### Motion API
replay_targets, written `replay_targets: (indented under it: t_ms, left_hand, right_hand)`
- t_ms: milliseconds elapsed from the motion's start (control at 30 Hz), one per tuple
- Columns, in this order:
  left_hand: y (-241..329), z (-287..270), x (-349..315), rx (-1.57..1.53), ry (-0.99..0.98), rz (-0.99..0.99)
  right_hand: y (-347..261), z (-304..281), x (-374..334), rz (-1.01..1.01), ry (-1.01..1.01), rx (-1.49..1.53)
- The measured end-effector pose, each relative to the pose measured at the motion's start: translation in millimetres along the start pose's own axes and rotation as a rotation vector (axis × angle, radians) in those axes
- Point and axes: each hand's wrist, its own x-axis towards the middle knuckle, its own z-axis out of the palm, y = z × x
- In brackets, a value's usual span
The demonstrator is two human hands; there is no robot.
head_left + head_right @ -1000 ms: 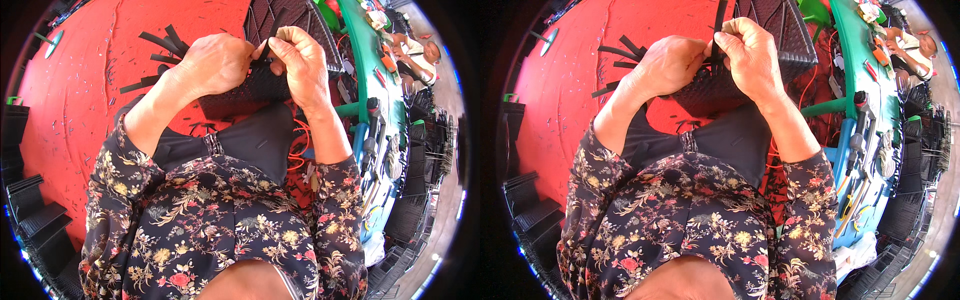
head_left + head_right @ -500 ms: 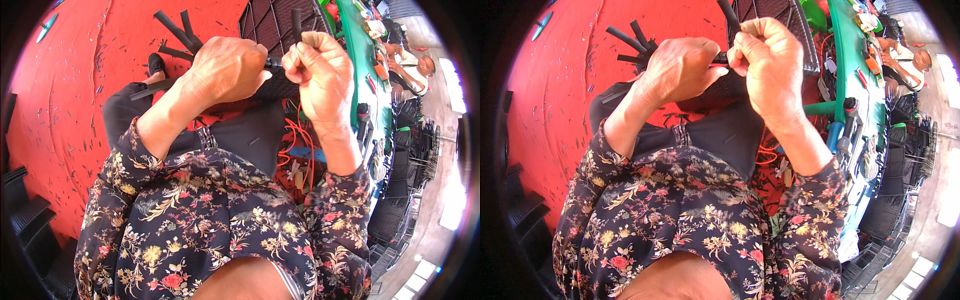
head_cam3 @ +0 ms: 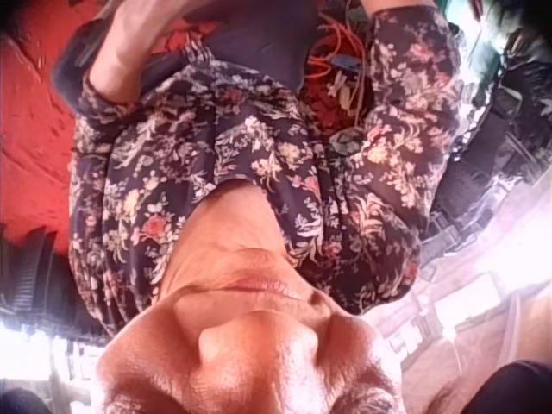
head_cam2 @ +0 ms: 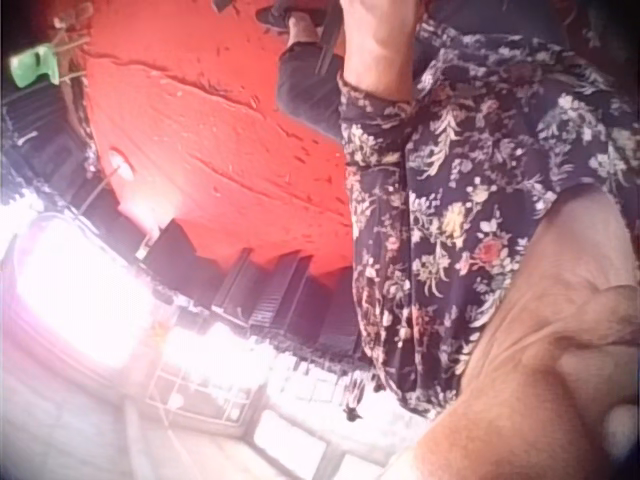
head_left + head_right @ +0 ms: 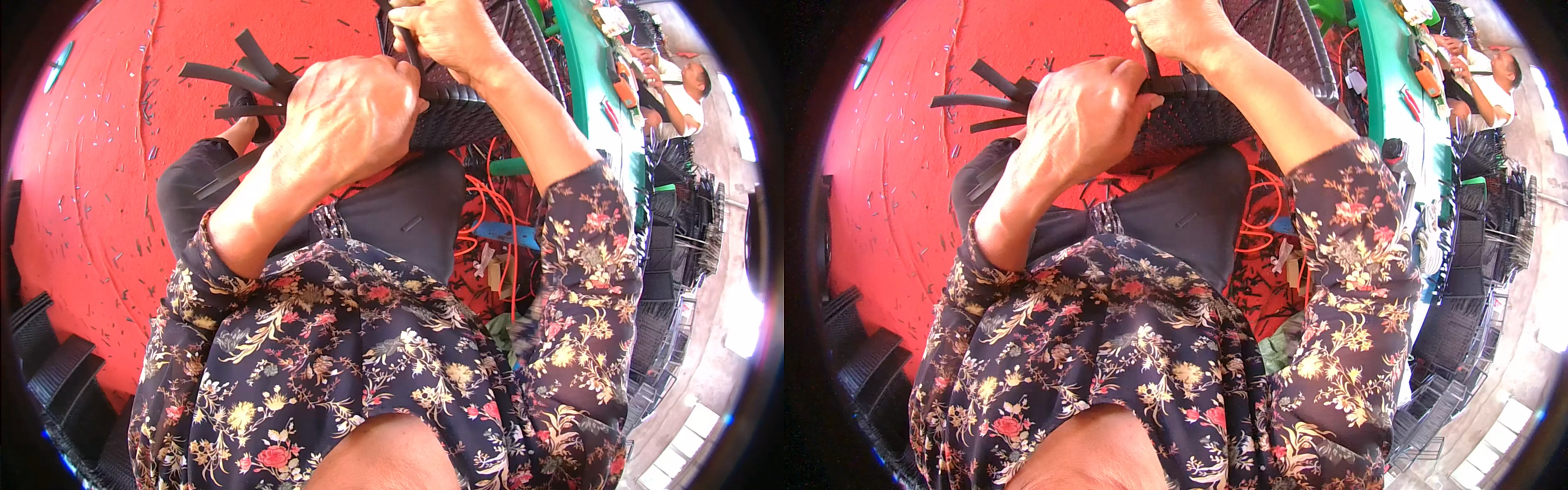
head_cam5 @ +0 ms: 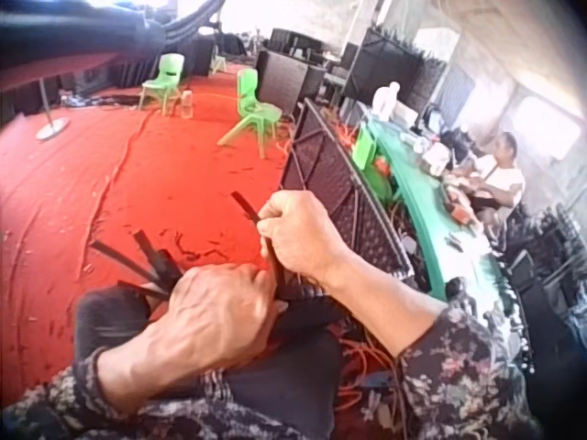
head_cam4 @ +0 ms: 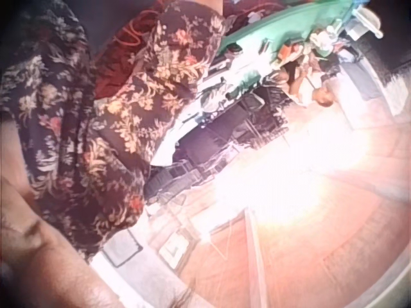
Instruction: The person assembles a dark wicker furniture panel by hand and using tools. They insert and secure strips, use a pneumatic nailer to fasten components, use pliers to pull or trim material, and hammer on the frame.
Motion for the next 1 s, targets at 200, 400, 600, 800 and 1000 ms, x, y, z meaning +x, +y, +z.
replay_targets:
  t_ms: [200, 400, 600, 800, 1000]
  left_hand:
    - [2, -3, -3, -0.165, 0.184, -0.032]
    - [-9, 0, -5, -0.153, 0.124, 0.128]
    - [-15, -6, -4, -0.112, 0.1, 0.156]
    - [-16, -3, -2, -0.167, 0.054, 0.129]
    - [-13, -14, -1, -0.171, -0.024, 0.109]
  right_hand:
    - [32, 5, 10, 0.07, -0.119, -0.173]
    - [45, 8, 17, 0.142, -0.313, -0.303]
    - [25, -10, 13, 0.18, -0.489, 0.205]
    - [28, -24, 6, -0.122, -0.65, -0.183]
    - [24, -30, 12, -0.354, -0.612, -0.431]
